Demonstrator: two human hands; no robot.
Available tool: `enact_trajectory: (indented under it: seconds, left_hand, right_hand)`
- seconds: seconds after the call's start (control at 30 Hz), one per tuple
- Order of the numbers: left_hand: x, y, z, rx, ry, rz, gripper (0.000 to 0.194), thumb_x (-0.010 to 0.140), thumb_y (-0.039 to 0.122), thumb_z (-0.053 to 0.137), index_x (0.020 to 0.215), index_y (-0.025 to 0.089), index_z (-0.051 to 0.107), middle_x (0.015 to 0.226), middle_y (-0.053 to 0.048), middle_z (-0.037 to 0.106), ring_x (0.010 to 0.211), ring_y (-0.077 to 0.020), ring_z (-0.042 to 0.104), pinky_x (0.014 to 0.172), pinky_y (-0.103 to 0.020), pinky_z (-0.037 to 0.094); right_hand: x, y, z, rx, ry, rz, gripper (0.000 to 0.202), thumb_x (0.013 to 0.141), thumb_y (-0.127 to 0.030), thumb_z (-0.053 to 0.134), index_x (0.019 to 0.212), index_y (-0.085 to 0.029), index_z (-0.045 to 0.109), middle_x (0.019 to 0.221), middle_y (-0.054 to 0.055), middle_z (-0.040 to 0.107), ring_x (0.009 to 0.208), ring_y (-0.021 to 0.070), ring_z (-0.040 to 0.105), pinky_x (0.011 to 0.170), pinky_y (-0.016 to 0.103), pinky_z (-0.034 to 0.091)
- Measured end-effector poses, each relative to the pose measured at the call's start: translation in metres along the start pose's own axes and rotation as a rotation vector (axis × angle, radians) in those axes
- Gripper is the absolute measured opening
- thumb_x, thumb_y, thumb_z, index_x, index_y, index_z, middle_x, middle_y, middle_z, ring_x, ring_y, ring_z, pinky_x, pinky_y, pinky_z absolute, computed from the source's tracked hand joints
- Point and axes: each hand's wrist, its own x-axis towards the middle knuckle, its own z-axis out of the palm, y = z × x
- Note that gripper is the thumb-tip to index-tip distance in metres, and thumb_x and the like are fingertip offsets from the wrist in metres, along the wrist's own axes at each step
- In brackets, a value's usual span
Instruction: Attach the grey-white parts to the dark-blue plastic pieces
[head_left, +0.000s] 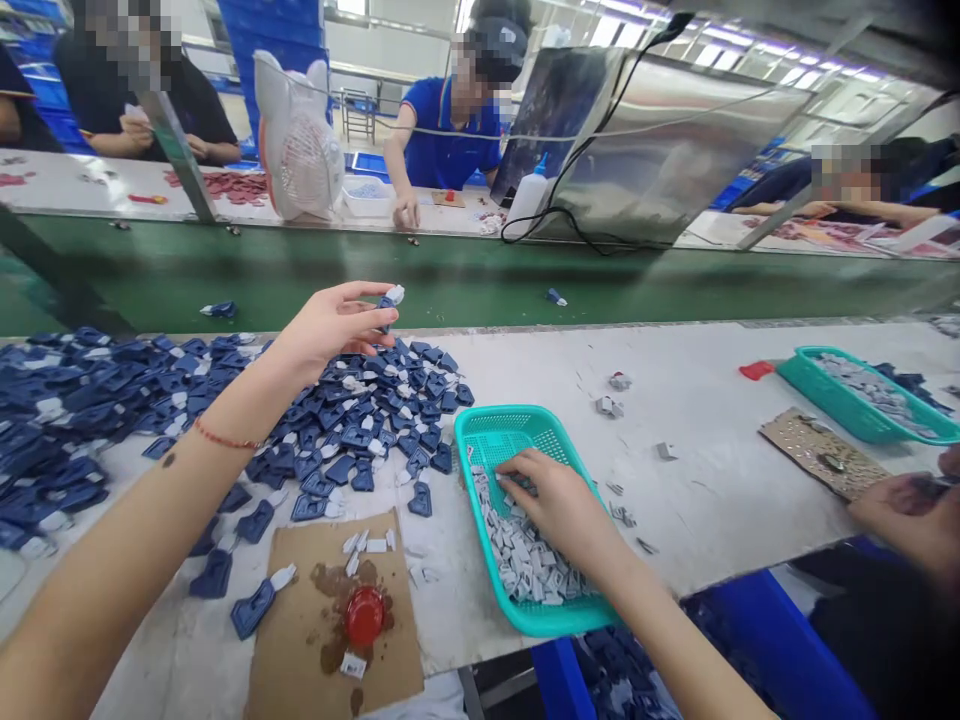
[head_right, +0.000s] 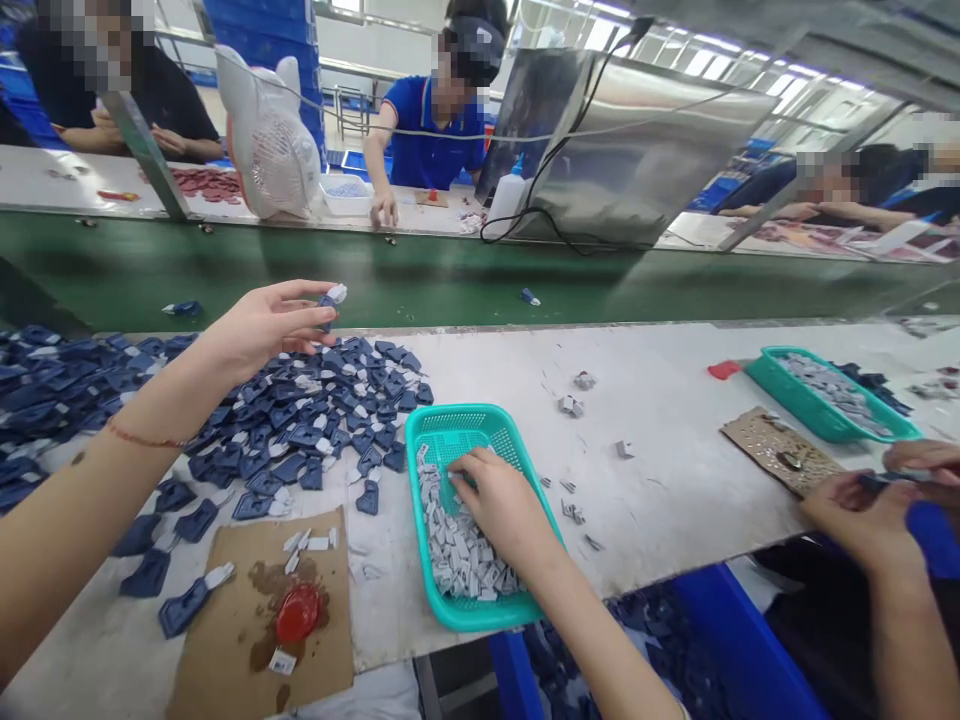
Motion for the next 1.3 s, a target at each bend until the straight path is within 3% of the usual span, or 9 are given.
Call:
enact_trajectory:
  seconds: [0.13,0.3,0.43,0.53,0.73,1.03,1.17,1.3]
  left_hand:
    - [-0.087,0.001,-0.014,-0.243,0.045,-0.054,0.035,0.080,0.025,0.069,0.114,0.021,0.067,0.090,-0.003,0.066,0.072,-0.0172,0.073,0.066,-0.027,0.061]
    - [-0.182,-0.040,-0.019,-0.376,0.144,-0.244,0.037,0.075,0.032,0.074,0.110,0.023,0.064,0.097,-0.002,0.066,0.079,-0.0211,0.074,0.070,-0.028,0.062]
    - [-0.237,-0.076,-0.017,-0.437,0.210,-0.374,0.028,0.073,0.036,0.075,0.091,0.019,0.061,0.091,-0.002,0.067,0.078,-0.0203,0.073,0.068,-0.027,0.061]
    - [-0.265,-0.093,-0.013,-0.440,0.256,-0.406,0.028,0.074,0.036,0.075,0.091,0.020,0.059,0.093,-0.001,0.067,0.077,-0.0166,0.071,0.066,-0.024,0.060]
    - [-0.289,-0.106,-0.003,-0.504,0.218,-0.422,0.024,0.076,0.032,0.072,0.092,0.020,0.060,0.096,-0.003,0.071,0.081,-0.0156,0.069,0.068,-0.023,0.058]
    - [-0.288,-0.103,-0.001,-0.555,0.164,-0.378,0.019,0.076,0.026,0.071,0.091,0.018,0.063,0.098,-0.004,0.070,0.083,-0.0152,0.068,0.073,-0.023,0.054]
    - [-0.287,-0.099,0.001,-0.605,0.171,-0.354,0.016,0.077,0.023,0.072,0.089,0.018,0.062,0.099,-0.003,0.071,0.084,-0.0132,0.069,0.076,-0.021,0.054]
    - [-0.281,-0.092,0.008,-0.673,0.152,-0.338,0.016,0.076,0.022,0.073,0.086,0.017,0.062,0.095,-0.003,0.072,0.085,-0.0142,0.070,0.076,-0.021,0.055]
  right_hand:
    - [-0.001,-0.007,-0.005,0.067,0.047,-0.001,0.018,0.089,-0.027,0.051,0.090,-0.019,0.068,0.093,0.010,0.070,0.085,0.0259,0.066,0.072,0.039,0.054]
    - [-0.020,-0.057,-0.013,0.267,0.190,-0.053,0.018,0.089,-0.036,0.056,0.091,-0.023,0.067,0.091,0.008,0.071,0.083,0.0248,0.067,0.075,0.038,0.055]
    - [-0.039,-0.111,-0.004,0.345,0.049,-0.186,0.012,0.089,-0.028,0.056,0.090,-0.023,0.067,0.090,0.007,0.071,0.086,0.0224,0.067,0.078,0.035,0.054]
    - [-0.046,-0.138,0.007,0.361,-0.053,-0.242,0.010,0.088,-0.022,0.056,0.089,-0.022,0.067,0.091,0.006,0.070,0.086,0.0201,0.066,0.076,0.032,0.054]
    - [-0.042,-0.161,0.019,0.251,-0.150,-0.280,0.011,0.087,-0.014,0.057,0.086,-0.020,0.066,0.089,0.006,0.068,0.087,0.0206,0.065,0.079,0.033,0.053]
    - [-0.038,-0.172,0.020,0.131,-0.191,-0.283,0.013,0.086,-0.010,0.057,0.083,-0.019,0.067,0.088,0.007,0.069,0.085,0.0222,0.066,0.074,0.034,0.053]
    - [-0.035,-0.173,0.009,0.318,-0.209,-0.170,0.011,0.085,-0.016,0.061,0.084,-0.019,0.071,0.088,0.007,0.071,0.085,0.0214,0.067,0.078,0.035,0.052]
    - [-0.033,-0.169,-0.001,0.724,-0.320,0.102,0.012,0.077,-0.032,0.072,0.082,-0.020,0.074,0.089,0.006,0.075,0.085,0.0215,0.070,0.080,0.034,0.054]
